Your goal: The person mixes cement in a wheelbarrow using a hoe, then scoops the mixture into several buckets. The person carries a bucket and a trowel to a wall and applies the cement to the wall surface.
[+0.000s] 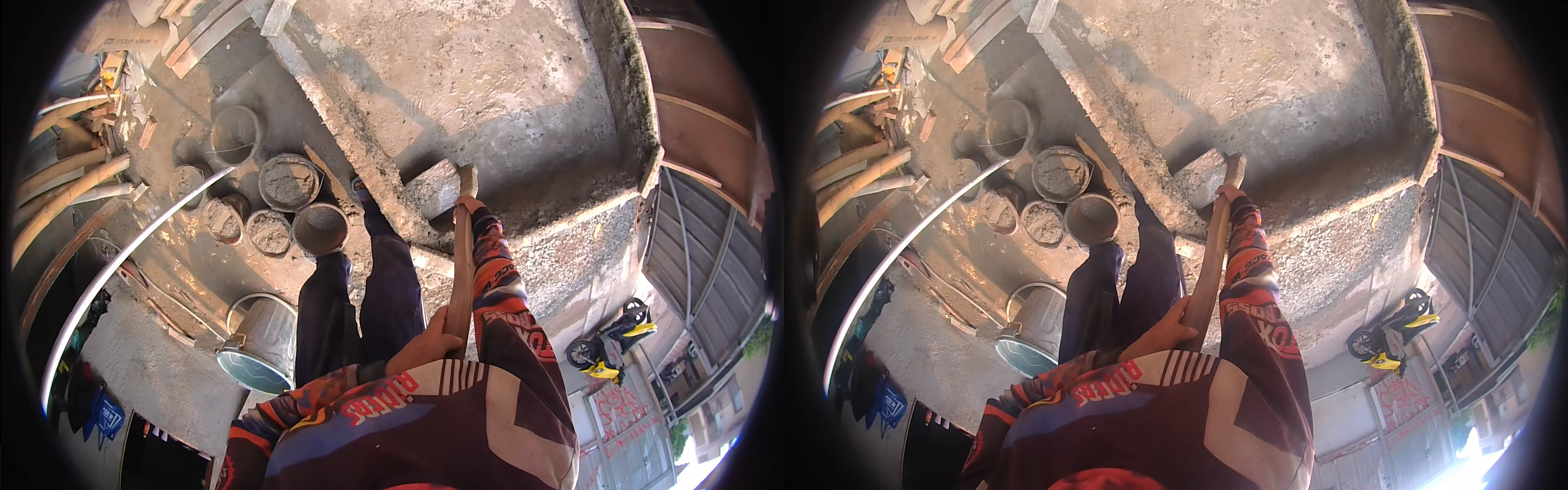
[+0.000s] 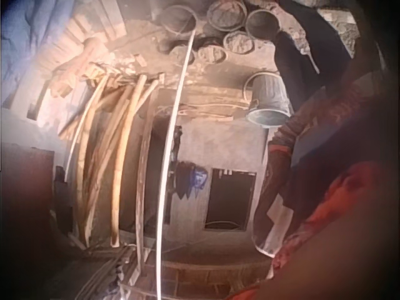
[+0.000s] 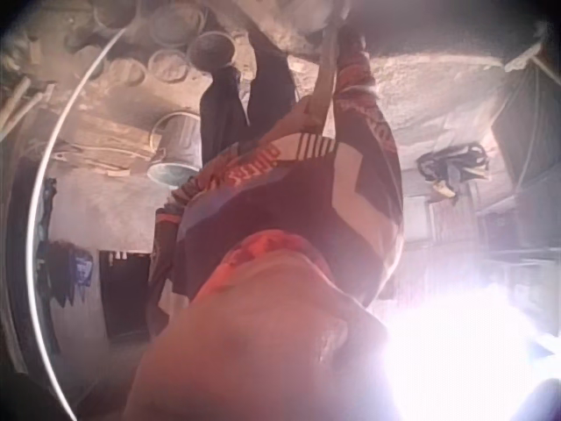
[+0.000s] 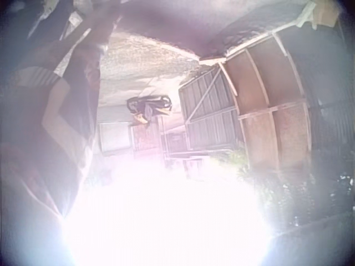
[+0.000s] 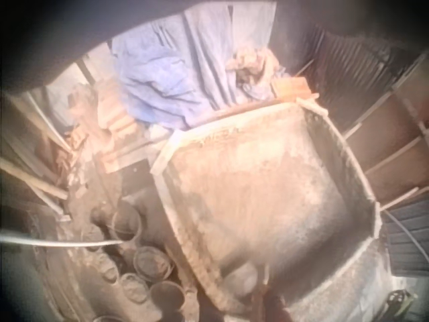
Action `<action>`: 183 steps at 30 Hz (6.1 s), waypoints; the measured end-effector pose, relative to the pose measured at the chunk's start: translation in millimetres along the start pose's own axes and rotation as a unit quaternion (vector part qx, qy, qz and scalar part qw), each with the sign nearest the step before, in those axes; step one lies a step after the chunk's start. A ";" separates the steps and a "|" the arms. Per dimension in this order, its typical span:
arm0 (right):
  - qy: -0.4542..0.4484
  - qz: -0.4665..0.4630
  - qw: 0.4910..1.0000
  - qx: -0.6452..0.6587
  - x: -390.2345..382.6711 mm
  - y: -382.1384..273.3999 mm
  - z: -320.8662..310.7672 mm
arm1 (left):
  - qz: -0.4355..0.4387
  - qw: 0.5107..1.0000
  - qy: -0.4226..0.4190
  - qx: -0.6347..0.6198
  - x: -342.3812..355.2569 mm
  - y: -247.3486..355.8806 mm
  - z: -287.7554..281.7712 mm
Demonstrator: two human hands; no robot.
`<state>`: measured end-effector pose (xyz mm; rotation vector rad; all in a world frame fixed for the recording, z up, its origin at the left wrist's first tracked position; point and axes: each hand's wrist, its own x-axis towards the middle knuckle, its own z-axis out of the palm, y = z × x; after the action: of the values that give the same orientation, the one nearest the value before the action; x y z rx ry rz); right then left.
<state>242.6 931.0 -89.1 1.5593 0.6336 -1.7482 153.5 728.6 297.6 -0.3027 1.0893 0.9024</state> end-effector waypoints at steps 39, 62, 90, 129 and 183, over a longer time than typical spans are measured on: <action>-0.122 -0.043 0.876 -0.465 -81.9 171.8 865.6 | 0.561 0.808 0.092 -0.155 -543.7 -299.8 -374.6; 0.113 -0.469 0.613 -0.626 107.4 454.9 783.5 | 0.081 0.827 0.453 -0.323 -56.6 -714.8 -351.6; -0.134 -0.061 0.963 -0.226 -117.1 463.2 696.0 | 0.019 0.819 0.570 -0.065 -310.7 -777.0 -301.0; -0.021 -0.238 0.947 0.217 -187.5 114.4 141.4 | 0.234 0.853 0.227 0.407 -102.4 -101.0 -34.4; 0.023 -0.189 0.948 -0.255 -9.2 314.8 793.5 | 0.221 0.876 0.399 -0.159 -444.2 -577.1 -782.7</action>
<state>-24.6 136.4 72.2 1.1674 1.3595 -1.6293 23.0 -328.0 198.8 -0.7656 1.8186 1.4313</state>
